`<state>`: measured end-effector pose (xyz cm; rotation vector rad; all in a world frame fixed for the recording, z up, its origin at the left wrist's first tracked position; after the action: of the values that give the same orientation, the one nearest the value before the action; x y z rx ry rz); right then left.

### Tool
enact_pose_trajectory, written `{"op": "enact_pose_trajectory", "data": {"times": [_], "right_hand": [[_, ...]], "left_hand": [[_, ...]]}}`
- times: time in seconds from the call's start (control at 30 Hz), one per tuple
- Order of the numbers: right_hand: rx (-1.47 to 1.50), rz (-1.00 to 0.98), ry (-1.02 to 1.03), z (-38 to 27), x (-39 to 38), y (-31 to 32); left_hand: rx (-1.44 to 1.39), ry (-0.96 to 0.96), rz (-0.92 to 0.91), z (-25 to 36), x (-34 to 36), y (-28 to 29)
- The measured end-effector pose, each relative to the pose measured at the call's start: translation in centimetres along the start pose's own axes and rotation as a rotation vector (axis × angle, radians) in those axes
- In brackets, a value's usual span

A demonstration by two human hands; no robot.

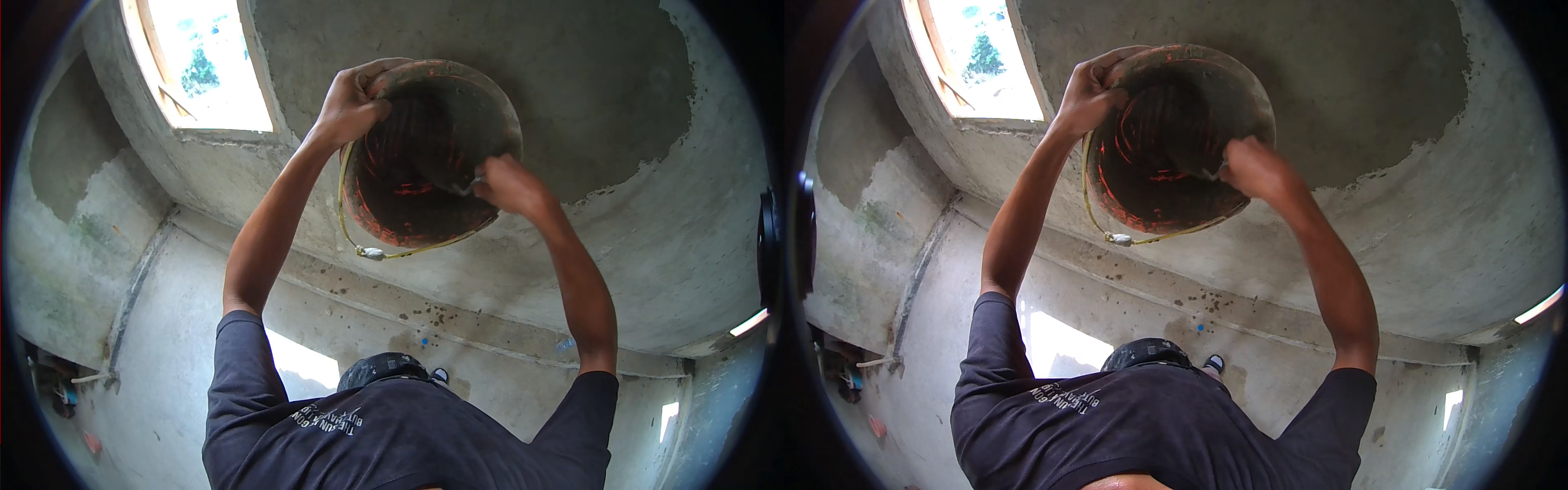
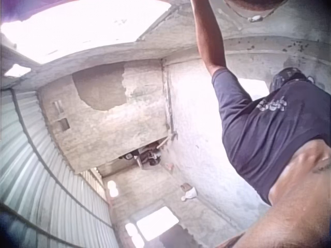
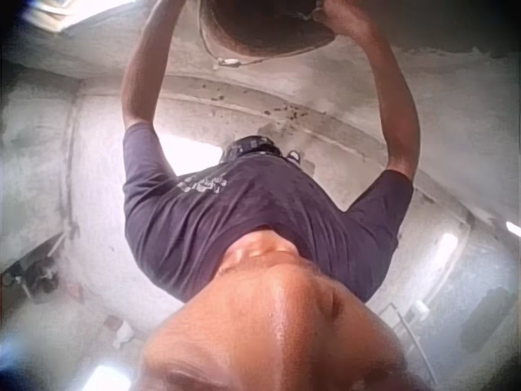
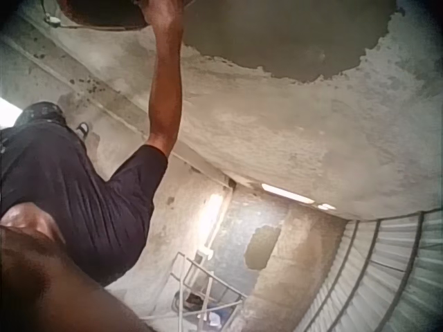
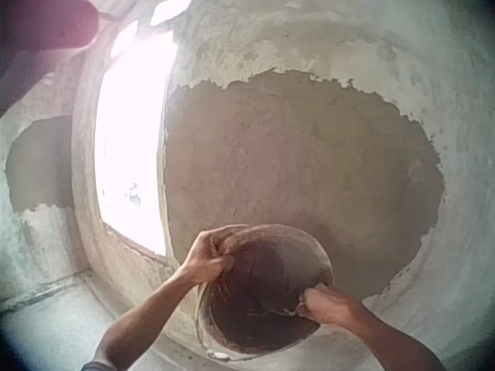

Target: The person applies plaster mix from a bucket onto a concrete wall using a trowel.

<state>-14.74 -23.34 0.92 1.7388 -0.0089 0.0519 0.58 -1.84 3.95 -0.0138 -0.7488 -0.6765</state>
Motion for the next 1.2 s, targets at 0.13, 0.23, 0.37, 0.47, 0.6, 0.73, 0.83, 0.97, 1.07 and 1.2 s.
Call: {"op": "enact_pose_trajectory", "data": {"times": [0.13, 0.23, 0.37, 0.47, 0.6, 0.73, 0.83, 0.97, 1.07, 1.2], "right_hand": [[-0.031, 0.228, -0.022, -0.8, 0.8, 2.6], [-0.02, 0.249, 0.031, 0.0, 2.3, 1.2], [-0.149, 0.248, 0.156, 0.8, 1.4, -3.0], [-0.102, 0.228, 0.144, 0.3, 1.0, -3.0], [-0.034, 0.072, 0.002, -0.9, 1.1, 1.0], [-0.088, 0.328, -0.034, -0.5, 2.2, 1.9], [-0.145, 0.343, 0.018, -0.5, 2.1, -0.4], [-0.16, 0.199, 0.034, -0.3, 1.1, -2.7], [-0.101, 0.089, 0.041, -0.1, 1.3, -2.1], [-0.038, 0.159, -0.031, -0.8, 1.9, 1.1]], "left_hand": [[0.016, 0.006, -0.003, 0.9, -0.2, -0.3], [0.024, 0.016, 0.005, 1.2, -0.3, -0.8], [0.007, 0.005, 0.061, 0.9, -0.1, -0.4], [0.07, -0.015, 0.08, 0.3, -0.5, 0.0], [0.075, -0.002, 0.103, 0.0, -0.7, -0.1], [0.123, -0.026, 0.09, 0.5, -0.5, -0.5], [0.091, -0.044, 0.099, 0.5, -0.1, -0.9], [0.135, -0.014, 0.13, 0.0, -0.2, -0.7], [0.2, -0.084, 0.147, -0.3, -1.0, -0.8], [0.152, -0.063, 0.194, -0.4, -1.0, -0.7]]}}
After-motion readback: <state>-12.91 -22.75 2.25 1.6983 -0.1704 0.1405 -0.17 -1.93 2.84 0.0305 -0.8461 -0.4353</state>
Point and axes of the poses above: each hand's wrist, its own x-axis towards the middle knuckle, its own y-axis out of the back of the hand, z = x × y, the point moved 1 cm from there along x, towards the middle knuckle, and after that the axes turned 3 degrees about y, right-handed, at the moved point
